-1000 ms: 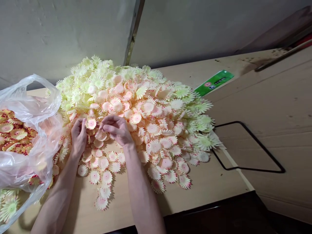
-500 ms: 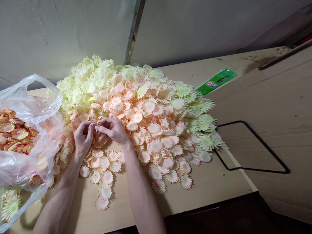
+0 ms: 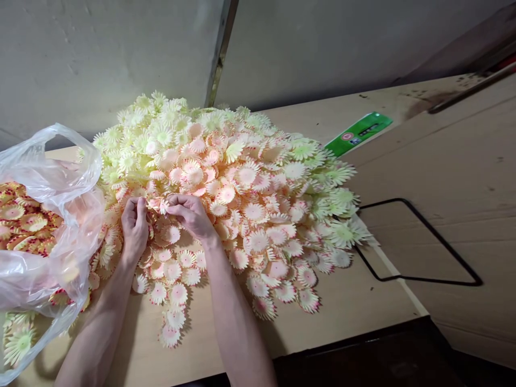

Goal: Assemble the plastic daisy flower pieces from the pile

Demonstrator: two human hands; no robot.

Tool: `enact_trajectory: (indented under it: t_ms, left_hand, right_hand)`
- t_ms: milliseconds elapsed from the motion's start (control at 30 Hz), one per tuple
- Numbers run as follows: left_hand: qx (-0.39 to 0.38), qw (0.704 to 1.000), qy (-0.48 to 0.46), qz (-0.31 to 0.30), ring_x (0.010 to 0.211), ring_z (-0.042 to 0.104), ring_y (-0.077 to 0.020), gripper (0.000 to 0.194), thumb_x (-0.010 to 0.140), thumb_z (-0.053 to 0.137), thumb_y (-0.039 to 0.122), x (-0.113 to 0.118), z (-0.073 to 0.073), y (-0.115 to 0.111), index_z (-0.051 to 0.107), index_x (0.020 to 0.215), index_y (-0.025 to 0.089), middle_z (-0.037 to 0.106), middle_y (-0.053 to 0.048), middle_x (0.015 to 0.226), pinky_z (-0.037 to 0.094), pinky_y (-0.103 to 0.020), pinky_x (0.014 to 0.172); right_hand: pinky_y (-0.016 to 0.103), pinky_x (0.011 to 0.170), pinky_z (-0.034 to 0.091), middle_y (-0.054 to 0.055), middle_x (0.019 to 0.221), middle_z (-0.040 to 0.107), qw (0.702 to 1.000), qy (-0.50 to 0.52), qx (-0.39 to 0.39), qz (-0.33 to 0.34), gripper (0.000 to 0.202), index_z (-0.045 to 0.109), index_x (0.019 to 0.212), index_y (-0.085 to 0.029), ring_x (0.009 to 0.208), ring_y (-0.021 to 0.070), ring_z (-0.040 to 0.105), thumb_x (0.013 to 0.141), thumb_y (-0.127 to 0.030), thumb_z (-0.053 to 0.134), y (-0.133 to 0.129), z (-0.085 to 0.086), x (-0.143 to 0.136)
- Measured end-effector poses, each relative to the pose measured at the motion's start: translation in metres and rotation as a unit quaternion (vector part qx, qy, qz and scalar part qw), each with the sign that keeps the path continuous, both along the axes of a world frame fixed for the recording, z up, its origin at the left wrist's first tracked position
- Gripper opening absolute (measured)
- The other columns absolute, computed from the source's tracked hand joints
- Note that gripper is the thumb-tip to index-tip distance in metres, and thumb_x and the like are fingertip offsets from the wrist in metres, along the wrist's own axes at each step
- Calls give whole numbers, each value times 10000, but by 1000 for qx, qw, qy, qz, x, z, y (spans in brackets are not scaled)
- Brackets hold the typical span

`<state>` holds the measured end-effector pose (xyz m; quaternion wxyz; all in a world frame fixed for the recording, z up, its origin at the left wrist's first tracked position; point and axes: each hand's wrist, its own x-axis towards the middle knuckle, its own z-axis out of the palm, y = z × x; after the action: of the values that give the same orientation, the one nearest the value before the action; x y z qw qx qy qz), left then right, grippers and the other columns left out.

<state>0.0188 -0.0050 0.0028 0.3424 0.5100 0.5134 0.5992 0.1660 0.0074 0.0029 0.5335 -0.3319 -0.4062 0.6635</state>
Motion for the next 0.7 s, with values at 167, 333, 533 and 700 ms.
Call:
enact_trajectory:
  t_ms: [167, 333, 533, 700]
  left_hand:
    - [-12, 999, -30, -11, 633, 387, -140, 462, 928, 584, 646, 0, -4, 0, 512, 743, 230, 423, 19, 684, 388, -278, 575]
    - [-47, 996, -76, -30, 597, 426, -105, 452, 934, 595, 623, -1, -14, 1, 497, 756, 219, 433, 40, 664, 427, -238, 575]
    - [-115, 973, -191, -56, 582, 632, -145, 452, 906, 586, 680, -6, -10, 6, 488, 881, 239, 615, 24, 657, 441, -253, 495]
    - [-103, 985, -131, -46, 655, 717, -185, 483, 890, 560, 727, -10, -10, 10, 450, 910, 256, 710, -13, 737, 460, -258, 487]
  right_hand:
    - [289, 641, 399, 25, 740, 552, 1000, 14, 18, -20, 158, 628, 550, -206, 715, 158, 472, 626, -273, 749, -1, 3, 0]
    - [316, 682, 420, 25, 730, 558, 999, 35, 26, -20, 129, 617, 546, -208, 720, 167, 473, 603, -265, 718, -2, 1, -1]
    - [370, 669, 431, 16, 594, 481, 991, 108, 76, -21, 337, 486, 499, -230, 631, 172, 435, 665, -400, 726, -6, 8, 7]
    - [343, 585, 408, -7, 522, 407, 990, 96, 65, -79, 477, 467, 486, -239, 576, 165, 403, 621, -477, 858, -5, 11, 10]
